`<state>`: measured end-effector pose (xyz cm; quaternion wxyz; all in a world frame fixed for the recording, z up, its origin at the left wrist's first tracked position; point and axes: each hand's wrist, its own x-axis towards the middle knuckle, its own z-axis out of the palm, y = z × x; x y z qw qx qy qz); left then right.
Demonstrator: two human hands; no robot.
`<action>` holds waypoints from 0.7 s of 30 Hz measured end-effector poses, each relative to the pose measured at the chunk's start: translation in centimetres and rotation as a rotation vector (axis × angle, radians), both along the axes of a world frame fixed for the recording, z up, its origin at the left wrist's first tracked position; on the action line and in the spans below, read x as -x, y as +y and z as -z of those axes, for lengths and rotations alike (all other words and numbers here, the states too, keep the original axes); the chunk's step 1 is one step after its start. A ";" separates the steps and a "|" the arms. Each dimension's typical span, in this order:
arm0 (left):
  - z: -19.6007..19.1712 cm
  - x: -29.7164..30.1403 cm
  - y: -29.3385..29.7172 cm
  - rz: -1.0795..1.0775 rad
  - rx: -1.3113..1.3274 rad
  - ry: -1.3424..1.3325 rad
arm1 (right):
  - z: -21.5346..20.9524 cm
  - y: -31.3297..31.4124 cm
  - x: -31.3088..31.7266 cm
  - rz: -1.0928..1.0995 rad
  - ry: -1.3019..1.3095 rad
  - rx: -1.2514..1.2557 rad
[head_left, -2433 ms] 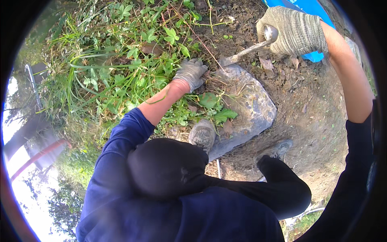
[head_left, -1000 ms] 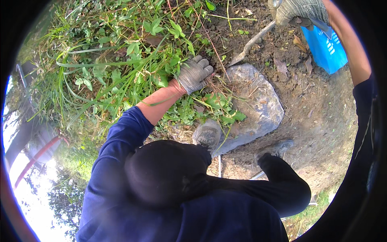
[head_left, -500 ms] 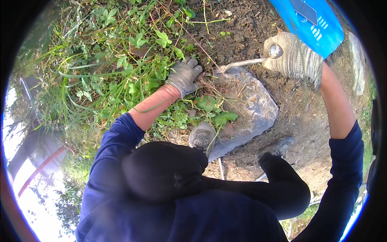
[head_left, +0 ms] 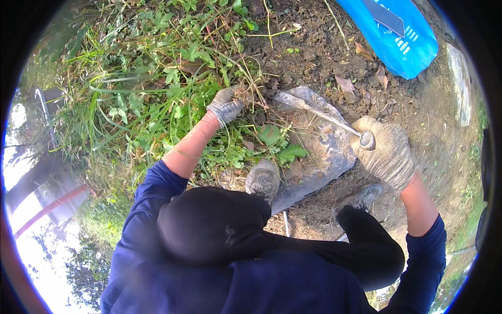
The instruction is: The person uses a small hand hoe to loosen soil and pull weeds from a garden bed. They repeatedly scrape the ground, gather uprooted weeds by hand, and place them into a nearby white basin.
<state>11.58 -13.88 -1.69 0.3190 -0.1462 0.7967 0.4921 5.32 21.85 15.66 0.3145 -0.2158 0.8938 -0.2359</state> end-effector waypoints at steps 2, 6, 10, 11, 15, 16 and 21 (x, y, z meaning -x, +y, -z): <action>0.0 -0.5 -0.8 -0.159 -0.183 0.166 | -1.4 0.4 0.0 0.114 -0.026 0.003; -1.9 -0.3 -1.5 0.461 0.707 0.349 | 1.2 -0.6 -1.0 0.278 -0.010 0.053; -3.4 1.4 0.0 0.634 0.932 0.614 | 8.7 -2.9 -2.6 0.310 0.095 0.222; -3.3 2.5 0.1 0.649 0.911 0.658 | 9.8 -3.0 -3.4 0.366 0.050 0.208; -1.8 7.6 0.1 0.797 1.049 0.877 | 10.5 -3.0 -6.0 0.444 0.006 0.360; -1.5 8.5 -0.1 0.824 1.098 0.722 | 9.9 -3.1 -6.7 0.541 -0.084 0.430; -1.4 9.1 -1.9 0.720 1.092 0.424 | 7.1 -4.7 -8.4 0.755 -0.179 0.377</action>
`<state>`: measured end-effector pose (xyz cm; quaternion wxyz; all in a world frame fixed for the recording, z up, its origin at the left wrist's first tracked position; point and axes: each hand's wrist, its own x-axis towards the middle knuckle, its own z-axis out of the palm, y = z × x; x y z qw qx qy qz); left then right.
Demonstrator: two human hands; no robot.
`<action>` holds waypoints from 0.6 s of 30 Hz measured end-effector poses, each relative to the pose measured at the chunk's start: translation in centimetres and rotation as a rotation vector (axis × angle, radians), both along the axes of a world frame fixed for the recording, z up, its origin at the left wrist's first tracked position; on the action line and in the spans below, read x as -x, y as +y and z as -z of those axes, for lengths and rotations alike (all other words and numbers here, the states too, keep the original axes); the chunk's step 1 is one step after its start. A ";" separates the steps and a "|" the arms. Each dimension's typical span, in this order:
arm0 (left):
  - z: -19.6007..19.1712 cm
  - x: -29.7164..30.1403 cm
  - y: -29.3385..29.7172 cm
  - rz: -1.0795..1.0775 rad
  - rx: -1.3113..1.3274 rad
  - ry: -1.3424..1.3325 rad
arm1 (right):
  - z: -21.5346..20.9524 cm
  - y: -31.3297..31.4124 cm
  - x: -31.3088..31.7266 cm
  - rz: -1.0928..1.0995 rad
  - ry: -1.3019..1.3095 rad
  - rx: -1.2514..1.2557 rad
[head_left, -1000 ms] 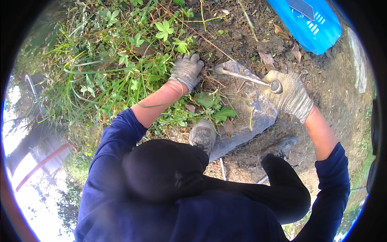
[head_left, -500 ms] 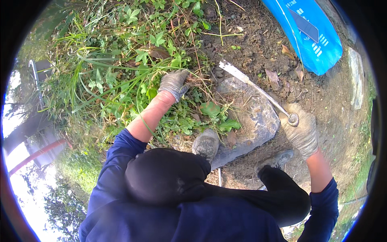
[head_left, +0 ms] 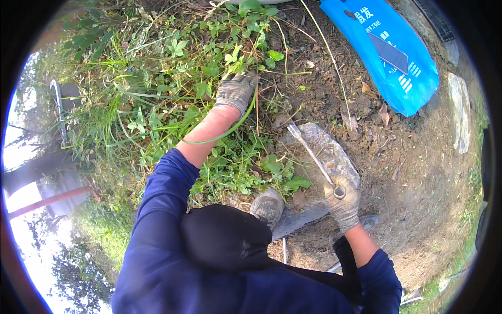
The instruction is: The person uses a small hand hoe to loosen soil and pull weeds from a garden bed. They repeatedly scrape the ground, gather uprooted weeds by hand, and place them into a nearby white basin.
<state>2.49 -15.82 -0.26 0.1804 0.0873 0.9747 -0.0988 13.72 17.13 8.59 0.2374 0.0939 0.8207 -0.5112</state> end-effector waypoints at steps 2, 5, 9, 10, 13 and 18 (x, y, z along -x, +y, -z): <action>-0.4 -0.3 -0.5 -0.086 0.008 0.038 | 0.7 -1.6 1.0 -0.104 0.067 -0.044; -0.9 -0.4 -0.8 0.025 0.042 0.151 | 2.5 -3.4 3.2 -0.168 0.046 -0.095; -0.8 -0.1 -0.8 0.087 0.018 0.224 | 3.4 -3.5 2.1 -0.146 0.101 -0.047; -0.6 0.1 -0.9 0.060 -0.003 0.213 | 3.7 -3.5 1.2 -0.109 0.077 -0.030; 0.2 0.0 -1.8 0.033 -0.007 0.197 | 5.0 -3.9 -2.2 -0.017 0.149 0.003; 1.6 -0.1 -2.4 0.138 -0.051 0.382 | 6.4 -5.1 -1.3 -0.020 -0.117 0.069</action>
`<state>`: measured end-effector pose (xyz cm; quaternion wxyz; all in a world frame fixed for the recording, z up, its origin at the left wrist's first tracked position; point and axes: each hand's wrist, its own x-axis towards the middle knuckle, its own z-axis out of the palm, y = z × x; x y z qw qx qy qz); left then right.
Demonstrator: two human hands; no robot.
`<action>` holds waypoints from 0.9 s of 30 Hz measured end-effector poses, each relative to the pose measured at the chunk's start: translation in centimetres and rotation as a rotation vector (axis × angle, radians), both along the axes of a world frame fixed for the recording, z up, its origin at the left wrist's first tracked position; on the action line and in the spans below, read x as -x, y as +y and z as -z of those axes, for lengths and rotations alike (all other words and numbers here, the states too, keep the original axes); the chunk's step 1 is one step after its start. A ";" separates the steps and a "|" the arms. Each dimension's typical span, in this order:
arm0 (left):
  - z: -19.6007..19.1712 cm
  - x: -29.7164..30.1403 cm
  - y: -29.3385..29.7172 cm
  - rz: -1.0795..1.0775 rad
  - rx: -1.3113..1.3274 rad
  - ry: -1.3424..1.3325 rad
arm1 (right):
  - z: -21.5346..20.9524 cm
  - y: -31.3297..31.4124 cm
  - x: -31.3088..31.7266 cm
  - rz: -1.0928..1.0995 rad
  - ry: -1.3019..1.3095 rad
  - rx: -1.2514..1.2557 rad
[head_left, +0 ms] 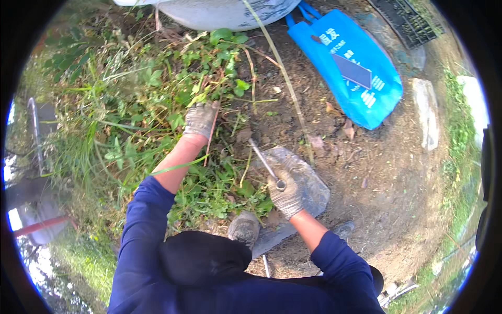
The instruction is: The person uses a small hand hoe to loosen soil and pull weeds from a garden bed. They repeatedly scrape the ground, gather uprooted weeds by hand, and place them into a nearby white basin.
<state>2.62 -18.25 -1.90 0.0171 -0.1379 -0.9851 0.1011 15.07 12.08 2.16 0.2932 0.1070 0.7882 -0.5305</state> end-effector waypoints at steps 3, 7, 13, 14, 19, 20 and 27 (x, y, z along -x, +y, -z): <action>0.4 0.8 1.7 -0.169 -0.062 -0.074 | -3.6 0.2 5.6 -0.192 -0.026 -0.140; -1.2 3.4 5.7 -0.013 -0.163 -0.294 | -11.4 -0.9 14.8 -0.458 0.199 -0.379; -1.2 7.3 5.1 0.088 -0.167 -0.485 | -11.2 -1.8 17.5 -0.542 0.167 -0.484; -0.7 7.6 4.8 0.042 -0.160 -0.490 | -10.5 -1.6 17.0 -0.583 0.118 -0.501; 1.1 6.9 2.7 -0.146 -0.138 -0.418 | -11.0 -1.6 14.9 -0.519 0.168 -0.538; 1.1 6.7 2.1 -0.144 -0.162 -0.269 | -11.3 -1.8 14.8 -0.515 0.165 -0.543; -0.1 5.0 0.4 -0.296 -0.082 -0.229 | -5.4 0.9 10.0 -0.418 0.002 -0.199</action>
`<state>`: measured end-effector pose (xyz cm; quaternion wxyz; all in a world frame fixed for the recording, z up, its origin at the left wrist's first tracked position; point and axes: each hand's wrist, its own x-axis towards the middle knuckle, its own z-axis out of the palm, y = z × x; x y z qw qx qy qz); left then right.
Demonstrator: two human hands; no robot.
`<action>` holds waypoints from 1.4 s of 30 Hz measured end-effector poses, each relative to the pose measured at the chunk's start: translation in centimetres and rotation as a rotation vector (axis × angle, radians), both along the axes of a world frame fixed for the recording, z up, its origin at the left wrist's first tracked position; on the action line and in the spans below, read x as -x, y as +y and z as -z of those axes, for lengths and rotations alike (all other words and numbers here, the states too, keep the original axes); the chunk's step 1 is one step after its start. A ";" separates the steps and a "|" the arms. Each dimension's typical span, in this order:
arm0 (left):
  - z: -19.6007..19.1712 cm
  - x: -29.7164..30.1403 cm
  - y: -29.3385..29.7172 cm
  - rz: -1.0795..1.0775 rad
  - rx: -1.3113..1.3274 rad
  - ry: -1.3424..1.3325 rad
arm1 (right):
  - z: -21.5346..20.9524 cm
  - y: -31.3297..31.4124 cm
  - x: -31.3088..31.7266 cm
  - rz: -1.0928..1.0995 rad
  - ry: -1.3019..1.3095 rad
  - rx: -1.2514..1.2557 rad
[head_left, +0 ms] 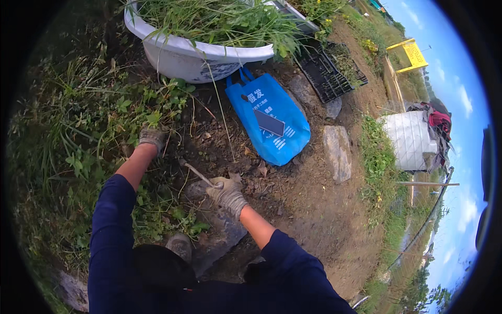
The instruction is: The person uses a small hand hoe to loosen soil and pull weeds from a garden bed. They repeatedly scrape the ground, gather uprooted weeds by hand, and place them into a nearby white basin.
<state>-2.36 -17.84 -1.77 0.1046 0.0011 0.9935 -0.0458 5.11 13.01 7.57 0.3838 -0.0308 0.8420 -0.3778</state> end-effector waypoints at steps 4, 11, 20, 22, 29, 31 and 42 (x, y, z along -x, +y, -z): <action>1.0 0.2 -0.8 -0.268 -0.173 -0.039 | 0.9 3.6 -7.5 0.148 0.434 0.124; -0.2 -3.6 -1.9 -0.120 -0.499 0.145 | -2.4 -2.2 -2.6 0.447 0.158 -0.009; -2.4 4.2 2.9 0.239 0.082 0.113 | 7.5 -3.6 1.0 0.379 0.269 0.126; -2.8 5.6 2.2 -0.009 -0.037 -0.173 | 3.7 -3.3 -0.3 0.344 0.381 0.133; -2.8 5.1 0.8 -0.062 0.014 -0.029 | -2.3 -3.3 0.1 0.460 0.138 0.138; -2.6 5.4 1.0 -0.150 -0.015 -0.169 | 2.7 -5.1 3.0 0.330 0.323 0.230; -1.5 6.0 0.0 -0.206 -0.125 -0.246 | -6.1 -1.2 5.6 0.134 0.204 -0.031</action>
